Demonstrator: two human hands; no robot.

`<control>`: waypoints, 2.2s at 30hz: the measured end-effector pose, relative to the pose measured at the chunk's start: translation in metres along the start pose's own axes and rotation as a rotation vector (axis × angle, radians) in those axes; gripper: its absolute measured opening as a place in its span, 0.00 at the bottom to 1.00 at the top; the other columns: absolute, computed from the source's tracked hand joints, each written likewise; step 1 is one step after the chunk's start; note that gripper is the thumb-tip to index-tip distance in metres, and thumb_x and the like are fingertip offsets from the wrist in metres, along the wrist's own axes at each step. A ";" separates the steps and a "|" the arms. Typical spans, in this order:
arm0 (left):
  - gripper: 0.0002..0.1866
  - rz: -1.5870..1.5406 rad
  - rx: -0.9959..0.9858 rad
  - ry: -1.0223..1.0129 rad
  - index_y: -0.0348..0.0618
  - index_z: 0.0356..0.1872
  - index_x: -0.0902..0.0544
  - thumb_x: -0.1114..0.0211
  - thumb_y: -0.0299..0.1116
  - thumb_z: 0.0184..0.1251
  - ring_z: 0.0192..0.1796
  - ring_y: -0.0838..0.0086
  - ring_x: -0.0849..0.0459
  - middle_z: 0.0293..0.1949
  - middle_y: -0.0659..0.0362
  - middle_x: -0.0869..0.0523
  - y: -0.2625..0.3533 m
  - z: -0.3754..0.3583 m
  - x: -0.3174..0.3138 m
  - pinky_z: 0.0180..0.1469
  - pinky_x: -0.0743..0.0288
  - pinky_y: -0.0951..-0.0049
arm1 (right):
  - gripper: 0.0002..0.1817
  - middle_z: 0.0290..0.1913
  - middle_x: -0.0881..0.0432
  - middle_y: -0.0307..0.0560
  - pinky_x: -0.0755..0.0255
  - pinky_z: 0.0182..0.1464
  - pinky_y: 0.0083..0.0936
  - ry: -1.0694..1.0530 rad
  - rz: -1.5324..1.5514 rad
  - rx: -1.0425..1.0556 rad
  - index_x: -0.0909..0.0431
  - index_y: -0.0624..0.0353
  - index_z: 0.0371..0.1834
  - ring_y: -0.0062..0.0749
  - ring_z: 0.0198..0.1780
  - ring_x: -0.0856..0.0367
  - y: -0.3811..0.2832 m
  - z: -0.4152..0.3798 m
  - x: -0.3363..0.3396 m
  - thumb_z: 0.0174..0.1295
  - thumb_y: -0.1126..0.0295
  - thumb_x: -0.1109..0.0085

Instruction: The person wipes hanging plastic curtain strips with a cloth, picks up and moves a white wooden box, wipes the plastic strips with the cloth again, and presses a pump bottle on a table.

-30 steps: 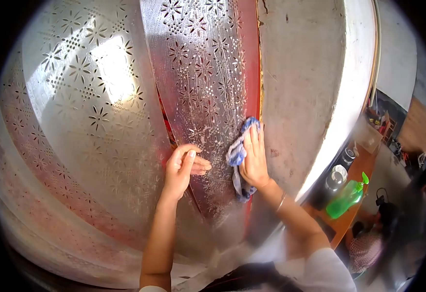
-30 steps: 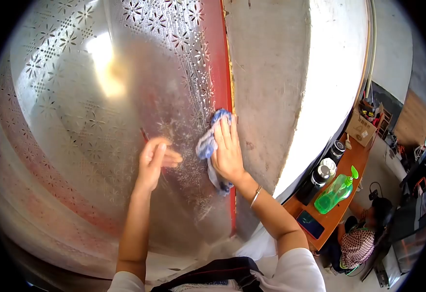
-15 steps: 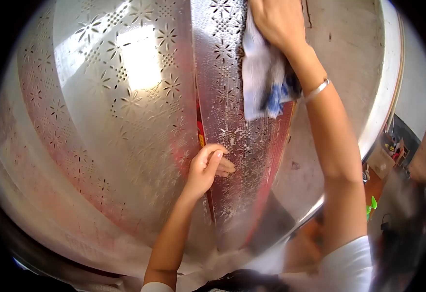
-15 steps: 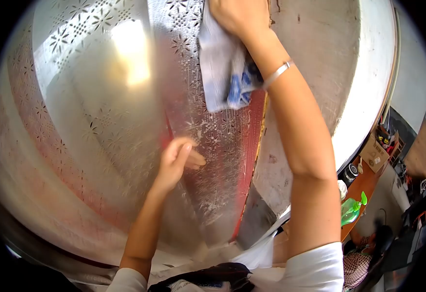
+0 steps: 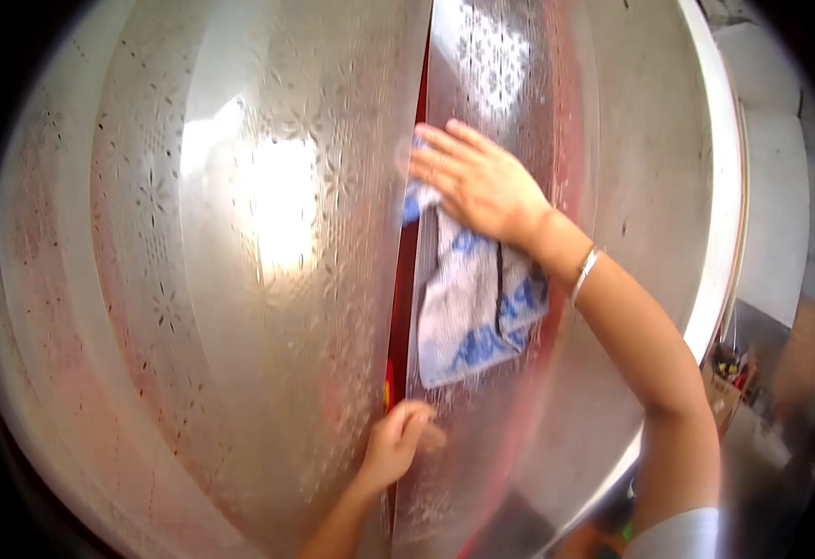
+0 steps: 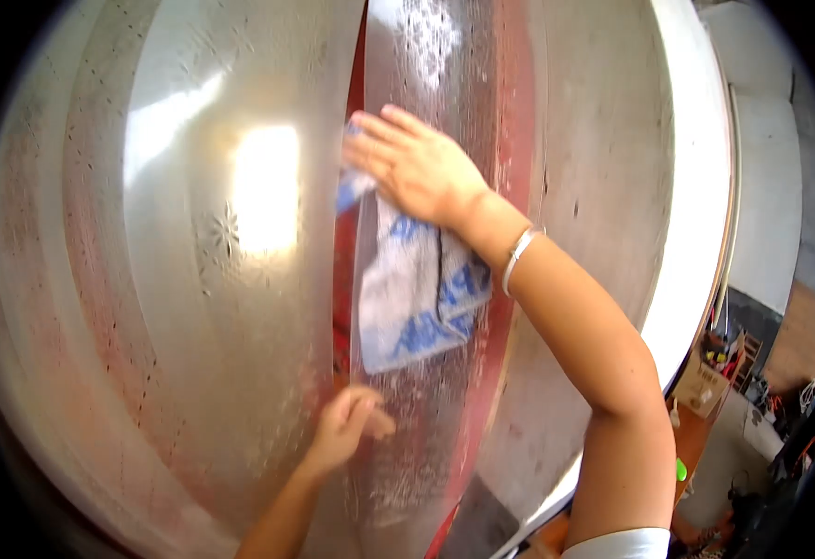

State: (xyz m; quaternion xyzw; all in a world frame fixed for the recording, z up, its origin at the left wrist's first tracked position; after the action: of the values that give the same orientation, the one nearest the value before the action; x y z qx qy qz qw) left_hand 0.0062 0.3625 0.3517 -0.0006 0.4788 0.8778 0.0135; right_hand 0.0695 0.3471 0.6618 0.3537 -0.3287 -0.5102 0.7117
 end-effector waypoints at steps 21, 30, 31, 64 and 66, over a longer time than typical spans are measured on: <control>0.11 0.194 -0.023 0.013 0.38 0.43 0.25 0.51 0.34 0.77 0.28 0.77 0.16 0.25 0.57 0.15 0.027 -0.022 0.001 0.32 0.22 0.76 | 0.29 0.74 0.41 0.37 0.53 0.73 0.48 0.518 -0.542 -1.027 0.41 0.44 0.72 0.37 0.75 0.46 0.320 0.077 0.040 0.68 0.52 0.57; 0.12 0.307 -0.106 0.040 0.37 0.44 0.25 0.53 0.36 0.77 0.28 0.75 0.15 0.24 0.57 0.15 0.022 -0.015 0.004 0.31 0.22 0.75 | 0.28 0.75 0.43 0.35 0.61 0.75 0.50 0.322 -0.602 -0.896 0.42 0.38 0.73 0.30 0.77 0.51 0.328 0.076 0.059 0.70 0.50 0.66; 0.12 0.305 -0.110 0.036 0.37 0.44 0.25 0.53 0.36 0.77 0.28 0.75 0.15 0.24 0.57 0.15 0.022 -0.015 0.001 0.31 0.22 0.75 | 0.25 0.69 0.33 0.38 0.58 0.73 0.56 0.531 -0.534 -0.951 0.34 0.50 0.66 0.30 0.73 0.43 0.332 0.059 0.069 0.70 0.55 0.67; 0.08 0.043 -0.058 -0.024 0.37 0.43 0.25 0.49 0.30 0.75 0.30 0.73 0.13 0.28 0.54 0.14 0.002 -0.018 -0.025 0.32 0.18 0.75 | 0.35 0.71 0.46 0.71 0.61 0.73 0.59 0.004 0.438 -0.828 0.44 0.72 0.69 0.67 0.74 0.53 -0.176 -0.235 -0.009 0.57 0.69 0.51; 0.07 0.069 -0.096 -0.016 0.37 0.43 0.26 0.50 0.29 0.75 0.31 0.72 0.12 0.28 0.53 0.14 0.005 -0.018 -0.025 0.32 0.17 0.75 | 0.37 0.72 0.45 0.69 0.64 0.74 0.57 -0.004 0.434 -0.848 0.41 0.71 0.69 0.64 0.75 0.53 -0.155 -0.220 0.002 0.52 0.70 0.52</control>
State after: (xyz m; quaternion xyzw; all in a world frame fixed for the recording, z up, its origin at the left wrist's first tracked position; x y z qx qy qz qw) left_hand 0.0311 0.3439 0.3458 0.0224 0.4357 0.8997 -0.0128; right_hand 0.1755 0.3459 0.4145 -0.0459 -0.1591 -0.4395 0.8829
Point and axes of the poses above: each hand's wrist, its own z-axis towards the middle knuckle, its own x-axis out of the back of the hand, y = z × x, the point moved 10 cm from there along z, towards the middle knuckle
